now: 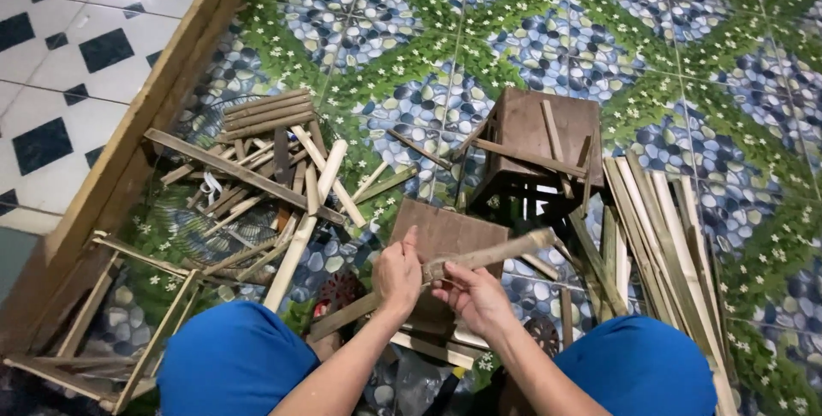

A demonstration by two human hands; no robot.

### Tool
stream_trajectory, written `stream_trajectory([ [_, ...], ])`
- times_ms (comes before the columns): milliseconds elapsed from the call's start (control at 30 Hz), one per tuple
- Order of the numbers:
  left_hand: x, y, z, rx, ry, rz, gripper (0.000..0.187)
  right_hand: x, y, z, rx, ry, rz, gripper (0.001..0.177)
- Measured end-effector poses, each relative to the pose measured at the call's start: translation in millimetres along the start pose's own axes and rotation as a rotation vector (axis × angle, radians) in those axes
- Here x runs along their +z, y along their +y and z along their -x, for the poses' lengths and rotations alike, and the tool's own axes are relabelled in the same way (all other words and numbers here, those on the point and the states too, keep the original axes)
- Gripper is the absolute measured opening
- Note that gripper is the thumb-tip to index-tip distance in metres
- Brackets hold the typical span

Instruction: The person assembles a small wooden frame by hand, using a hammer to drive nails into the joints. They repeatedly align pieces, hammer nails, and inspect the frame's stability.

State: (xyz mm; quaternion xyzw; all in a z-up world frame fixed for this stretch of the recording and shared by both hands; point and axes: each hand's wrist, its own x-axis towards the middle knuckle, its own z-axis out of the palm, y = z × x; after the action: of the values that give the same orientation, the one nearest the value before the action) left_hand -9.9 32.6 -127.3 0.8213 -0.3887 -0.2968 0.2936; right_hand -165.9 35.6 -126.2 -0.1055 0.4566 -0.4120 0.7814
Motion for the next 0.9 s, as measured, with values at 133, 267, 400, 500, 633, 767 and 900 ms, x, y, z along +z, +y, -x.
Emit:
stream_trajectory([
  [133,-10.0,11.8,-3.8,-0.05,0.062,-0.024,0.083,13.3,0.7,6.4,0.034,0.025,0.028,0.021],
  [267,-32.8,33.1,0.6,-0.179,-0.036,0.072,0.088,15.8,5.7,5.1,0.038,0.058,-0.068,0.021],
  [400,-29.1,29.9,-4.6,-0.197,-0.035,0.054,0.095,16.5,4.2,5.0,-0.078,-0.025,-0.044,0.015],
  [500,-22.7,19.0,-15.9,-0.128,0.017,0.098,0.092,27.5,-11.1,14.6,-0.172,-0.003,0.041,0.017],
  [633,-47.8,38.8,-8.4,-0.128,-0.01,0.162,0.088,33.9,-20.2,18.6,-0.154,0.0,0.062,0.021],
  [767,-52.3,44.8,-3.8,-0.009,-0.03,0.155,0.08,37.9,-27.4,20.7,-0.108,-0.019,0.095,0.023],
  [900,-39.6,36.7,-8.8,0.322,-0.098,0.159,0.083,44.1,-41.3,27.8,-0.025,-0.061,0.18,0.02],
])
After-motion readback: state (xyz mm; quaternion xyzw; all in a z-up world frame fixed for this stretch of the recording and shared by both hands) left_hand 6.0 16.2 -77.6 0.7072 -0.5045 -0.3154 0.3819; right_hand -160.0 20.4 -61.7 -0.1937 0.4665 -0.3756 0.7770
